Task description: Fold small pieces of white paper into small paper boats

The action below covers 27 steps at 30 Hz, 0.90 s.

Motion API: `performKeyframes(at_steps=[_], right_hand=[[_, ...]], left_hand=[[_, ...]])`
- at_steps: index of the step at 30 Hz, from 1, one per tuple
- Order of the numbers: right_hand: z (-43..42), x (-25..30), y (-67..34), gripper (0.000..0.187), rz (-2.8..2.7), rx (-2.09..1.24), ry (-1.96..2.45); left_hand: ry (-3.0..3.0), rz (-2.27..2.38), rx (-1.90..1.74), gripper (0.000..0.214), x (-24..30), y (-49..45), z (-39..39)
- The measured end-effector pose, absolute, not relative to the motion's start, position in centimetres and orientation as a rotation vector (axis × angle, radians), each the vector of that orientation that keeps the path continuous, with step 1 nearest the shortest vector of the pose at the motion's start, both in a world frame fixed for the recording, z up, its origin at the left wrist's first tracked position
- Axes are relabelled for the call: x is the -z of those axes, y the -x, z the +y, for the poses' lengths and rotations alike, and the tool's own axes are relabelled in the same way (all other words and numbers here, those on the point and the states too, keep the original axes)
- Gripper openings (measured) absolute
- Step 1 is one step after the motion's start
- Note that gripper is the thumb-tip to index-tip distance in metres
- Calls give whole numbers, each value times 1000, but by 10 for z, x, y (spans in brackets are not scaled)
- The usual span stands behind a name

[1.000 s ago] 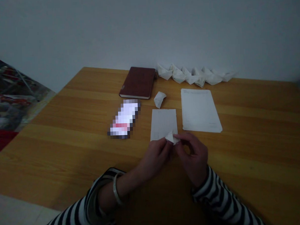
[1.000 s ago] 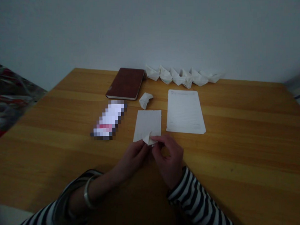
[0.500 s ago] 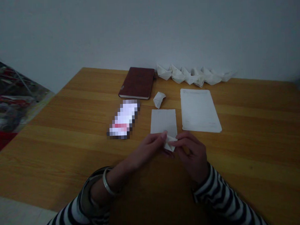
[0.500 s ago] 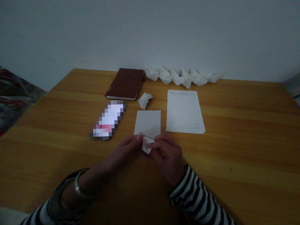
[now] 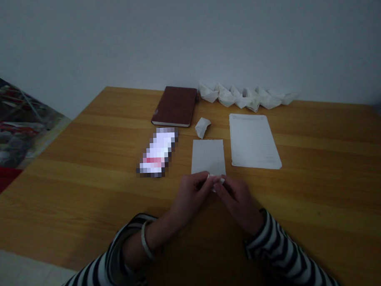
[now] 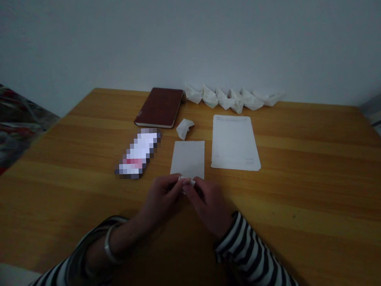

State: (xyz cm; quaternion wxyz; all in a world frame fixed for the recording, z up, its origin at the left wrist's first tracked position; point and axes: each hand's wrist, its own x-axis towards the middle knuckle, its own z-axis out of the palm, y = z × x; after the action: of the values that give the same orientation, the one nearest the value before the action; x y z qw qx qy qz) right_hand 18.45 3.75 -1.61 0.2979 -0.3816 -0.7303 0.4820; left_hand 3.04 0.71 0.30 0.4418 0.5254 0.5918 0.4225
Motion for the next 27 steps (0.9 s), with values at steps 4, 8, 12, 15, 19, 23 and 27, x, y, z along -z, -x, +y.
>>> performKeyframes(at_steps=[4,8,12,15,19,23,27], right_hand=[[36,15,-184,36,-1918,-1423,927],[33,15,-181,36,-1880,-1499,918],[33,18,-181,40,-1784,-1460,1017],[34,18,-184,36,-1826,-1279,1057],[36,17,-186,19,-1940,-1072,1049],[38,18,-188,32,-1899,-1015,1028],[38,20,-188,26,-1899,-936,967]], left_hand=[[-1193,1341,-1146,18,-1,-32,4],[-1236,1402,-1183,19,1,-31,2],[-1273,1327,-1143,18,2,-30,3],[-1453,1418,-1103,18,0,-25,6],[-1862,1628,-951,12,-2,-16,7],[-2134,1695,-662,14,-3,-14,7],[-2103,1632,-658,17,-2,-22,6]])
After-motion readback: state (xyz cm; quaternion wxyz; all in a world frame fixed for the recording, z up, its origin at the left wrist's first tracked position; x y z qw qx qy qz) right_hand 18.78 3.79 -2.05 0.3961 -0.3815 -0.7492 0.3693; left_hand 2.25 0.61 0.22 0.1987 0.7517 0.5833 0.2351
